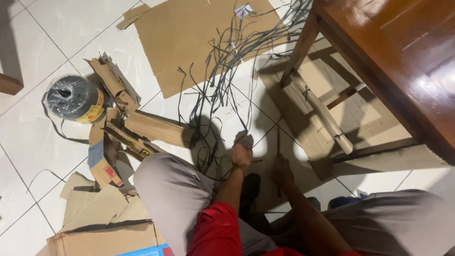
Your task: Wrapping a wooden chair leg with protective cardboard and securing it with plastic ties
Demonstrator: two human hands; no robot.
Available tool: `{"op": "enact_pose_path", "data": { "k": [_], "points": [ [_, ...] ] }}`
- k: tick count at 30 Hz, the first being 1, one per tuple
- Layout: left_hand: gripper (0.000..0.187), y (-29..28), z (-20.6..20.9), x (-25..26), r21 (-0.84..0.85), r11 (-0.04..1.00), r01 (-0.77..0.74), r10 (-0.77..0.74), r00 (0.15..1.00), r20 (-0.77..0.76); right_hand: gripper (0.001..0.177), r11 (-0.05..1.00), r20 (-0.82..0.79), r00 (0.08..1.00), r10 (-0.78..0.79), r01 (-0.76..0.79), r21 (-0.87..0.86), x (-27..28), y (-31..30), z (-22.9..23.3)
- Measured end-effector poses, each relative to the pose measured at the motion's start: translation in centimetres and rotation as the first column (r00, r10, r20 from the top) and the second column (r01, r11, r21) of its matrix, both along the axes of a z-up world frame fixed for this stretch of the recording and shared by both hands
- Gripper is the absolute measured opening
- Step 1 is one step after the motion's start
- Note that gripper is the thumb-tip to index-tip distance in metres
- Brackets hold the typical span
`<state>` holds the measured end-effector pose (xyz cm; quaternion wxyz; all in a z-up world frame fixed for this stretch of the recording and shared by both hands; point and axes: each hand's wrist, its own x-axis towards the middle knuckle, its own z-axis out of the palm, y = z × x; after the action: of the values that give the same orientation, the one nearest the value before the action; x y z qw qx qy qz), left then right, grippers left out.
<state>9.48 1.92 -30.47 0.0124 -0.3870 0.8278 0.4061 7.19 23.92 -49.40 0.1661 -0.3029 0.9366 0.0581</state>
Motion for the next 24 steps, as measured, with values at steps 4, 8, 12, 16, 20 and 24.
{"op": "enact_pose_path", "data": {
  "k": [4, 8, 12, 16, 20, 24],
  "points": [
    [0.029, -0.7, -2.9, -0.6, 0.004, 0.991, -0.137, 0.137, 0.991, -0.011, 0.049, 0.698, 0.413, 0.877, -0.244, 0.455, -0.553, 0.5, 0.4, 1.7],
    [0.033, 1.1, 11.3, 1.0, -0.103, 0.987, -0.122, 0.113, 0.989, -0.093, 0.045, 0.859, 0.257, 0.899, -0.354, 0.421, -0.290, 0.7, 0.3, 3.1],
    [0.045, 1.7, 9.9, 1.0, -0.111, 0.994, -0.025, 0.015, 0.996, -0.091, 0.068, 0.953, 0.259, 0.932, -0.253, 0.286, -0.100, 2.9, -1.6, 10.5],
    [0.044, 1.3, -4.9, -0.8, -0.098, 0.994, 0.055, -0.052, 0.998, 0.031, 0.083, 0.922, 0.295, 0.889, -0.351, 0.383, -0.059, 2.9, -1.1, 8.1],
    [0.025, 2.1, -5.3, -0.1, 0.042, 0.986, 0.160, -0.157, 0.985, -0.070, 0.071, 0.795, 0.364, 0.832, -0.419, 0.530, -0.295, 1.9, -0.5, 3.1],
    [0.028, 3.4, -9.4, -0.9, 0.154, 0.963, 0.221, -0.215, 0.975, -0.052, 0.036, 0.351, 0.510, 0.767, -0.390, 0.636, -0.688, 1.2, -1.0, 8.8]
  ]
}}
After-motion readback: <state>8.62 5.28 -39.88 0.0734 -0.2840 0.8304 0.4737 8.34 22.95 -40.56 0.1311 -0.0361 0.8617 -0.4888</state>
